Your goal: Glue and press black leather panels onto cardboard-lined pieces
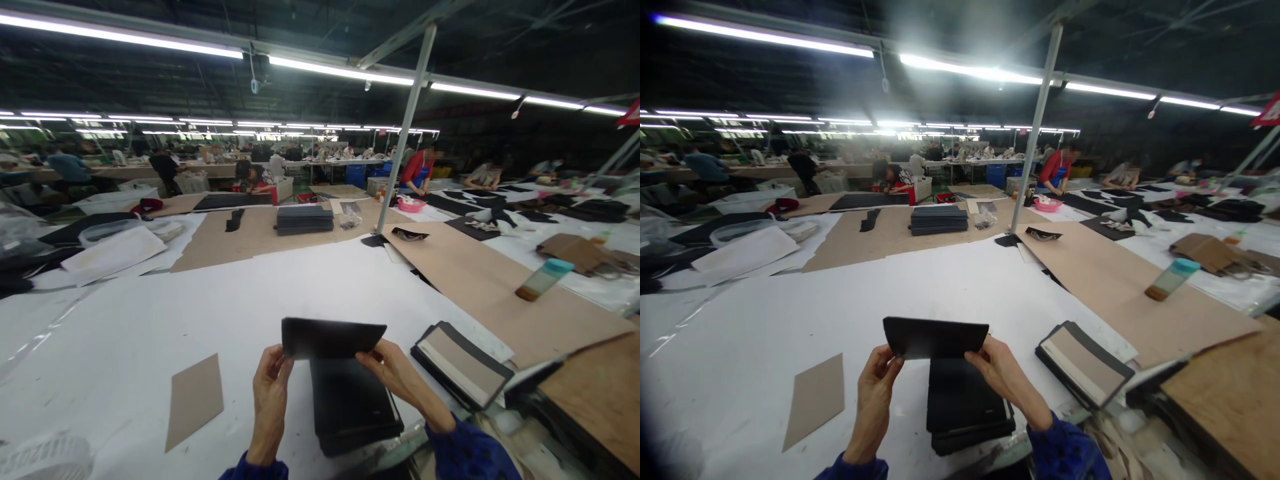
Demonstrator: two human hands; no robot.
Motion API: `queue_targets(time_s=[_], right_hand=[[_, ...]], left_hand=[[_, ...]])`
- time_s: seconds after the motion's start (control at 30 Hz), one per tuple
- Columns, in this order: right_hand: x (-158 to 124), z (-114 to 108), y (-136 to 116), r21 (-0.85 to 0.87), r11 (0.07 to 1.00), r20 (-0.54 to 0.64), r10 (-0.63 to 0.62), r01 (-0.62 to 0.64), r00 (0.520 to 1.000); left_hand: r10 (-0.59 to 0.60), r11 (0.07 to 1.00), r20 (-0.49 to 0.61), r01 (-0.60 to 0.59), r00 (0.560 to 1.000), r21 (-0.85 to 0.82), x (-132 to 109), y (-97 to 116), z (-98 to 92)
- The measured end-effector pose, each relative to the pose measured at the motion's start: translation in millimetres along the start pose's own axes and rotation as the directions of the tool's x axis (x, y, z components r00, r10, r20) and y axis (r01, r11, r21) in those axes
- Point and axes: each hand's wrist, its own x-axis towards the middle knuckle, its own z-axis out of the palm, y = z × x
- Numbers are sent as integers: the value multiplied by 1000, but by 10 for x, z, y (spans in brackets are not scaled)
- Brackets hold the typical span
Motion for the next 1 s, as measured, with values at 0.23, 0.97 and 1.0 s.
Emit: queue_targets(time_s=[0.23,0.97,1.0], right_hand=[[-153,18,509,-7,992,-105,-124,124,987],[-143,-144,-231,589,792,-132,291,-162,947],[-167,-136,-217,574,805,-155,290,-153,944]], left_hand=[[72,990,101,-83,992,114,4,-467,77],[-680,643,200,705,705,-299,-355,323,187],[-643,692,182,666,744,-277,-352,308,165]])
